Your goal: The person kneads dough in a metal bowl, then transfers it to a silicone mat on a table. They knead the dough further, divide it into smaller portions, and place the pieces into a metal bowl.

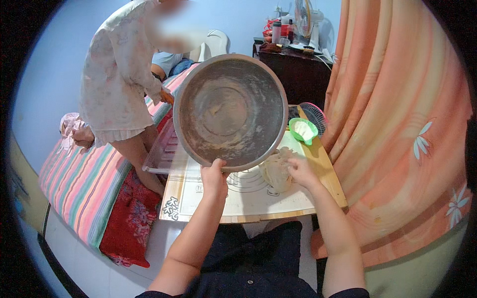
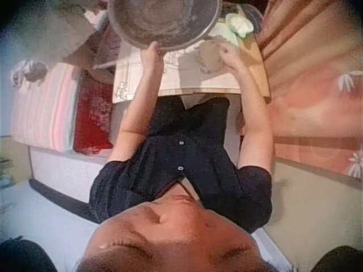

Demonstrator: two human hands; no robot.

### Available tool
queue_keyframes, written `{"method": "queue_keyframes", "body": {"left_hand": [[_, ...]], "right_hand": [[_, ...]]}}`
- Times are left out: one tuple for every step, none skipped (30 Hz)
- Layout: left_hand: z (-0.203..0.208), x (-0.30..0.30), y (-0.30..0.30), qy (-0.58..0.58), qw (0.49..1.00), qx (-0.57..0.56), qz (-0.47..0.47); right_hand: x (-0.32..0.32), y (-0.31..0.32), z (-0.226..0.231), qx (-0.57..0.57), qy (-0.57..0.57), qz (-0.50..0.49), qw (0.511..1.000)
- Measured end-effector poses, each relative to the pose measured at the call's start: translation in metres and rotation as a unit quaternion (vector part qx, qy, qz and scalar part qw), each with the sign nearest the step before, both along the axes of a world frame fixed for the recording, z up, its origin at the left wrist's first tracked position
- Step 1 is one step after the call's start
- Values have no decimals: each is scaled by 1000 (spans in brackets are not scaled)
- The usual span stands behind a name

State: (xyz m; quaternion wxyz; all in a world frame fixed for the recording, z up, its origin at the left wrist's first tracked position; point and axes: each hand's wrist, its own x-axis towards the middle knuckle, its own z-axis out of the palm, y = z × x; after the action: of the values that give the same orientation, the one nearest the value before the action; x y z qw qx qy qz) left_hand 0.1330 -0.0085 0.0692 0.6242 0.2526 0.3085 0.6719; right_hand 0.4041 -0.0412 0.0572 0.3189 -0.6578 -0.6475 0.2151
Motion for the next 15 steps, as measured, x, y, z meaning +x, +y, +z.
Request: {"method": "queue_keyframes", "body": {"left_hand": [[-1,-2,1,-5,1000,2,8],[-2,-4,1,-10,1000,4,16],[-3,-6,2,-10,1000,-1,11],[-3,-9,3,-10,1000,-7,8],[-3,-12,3,-9,1000,-12,5],[0,-9,2,-15,1000,-11,-9],[4,-4,-2,-24,999,-10,-21],[5,-2,-4,-32,999,-10,-29],[3,-1,-5,-29,999,-16,-30],[1,1,-5,-27,999,-22,-32],[0,3,-6,-24,999,-29,-34],[6,5,-12,-25,999,-6,-44],[4,4,-13,-16,999,4,-42],[0,5,-14,-6,999,16,-42],[-3,5,-15,2,999,27,-40]], "right_hand": [[-3,0,-1,93,1,-54,994],[-2,0,3,123,13,-55,991],[-5,-5,17,150,27,-56,987],[-6,-7,24,177,41,-56,982],[-7,-2,12,146,16,-13,989],[-2,1,-10,116,-12,22,993],[0,2,-27,85,-42,59,994],[-3,-3,-40,102,-87,76,988],[-10,-11,-49,120,-132,93,980],[-14,-14,-52,137,-177,109,968],[-7,-12,-45,120,-152,116,974],[-5,-13,-21,100,-123,125,979],[-7,-17,1,83,-92,133,983],[-16,-22,16,91,-45,84,991],[-30,-29,39,89,-4,70,994]]}}
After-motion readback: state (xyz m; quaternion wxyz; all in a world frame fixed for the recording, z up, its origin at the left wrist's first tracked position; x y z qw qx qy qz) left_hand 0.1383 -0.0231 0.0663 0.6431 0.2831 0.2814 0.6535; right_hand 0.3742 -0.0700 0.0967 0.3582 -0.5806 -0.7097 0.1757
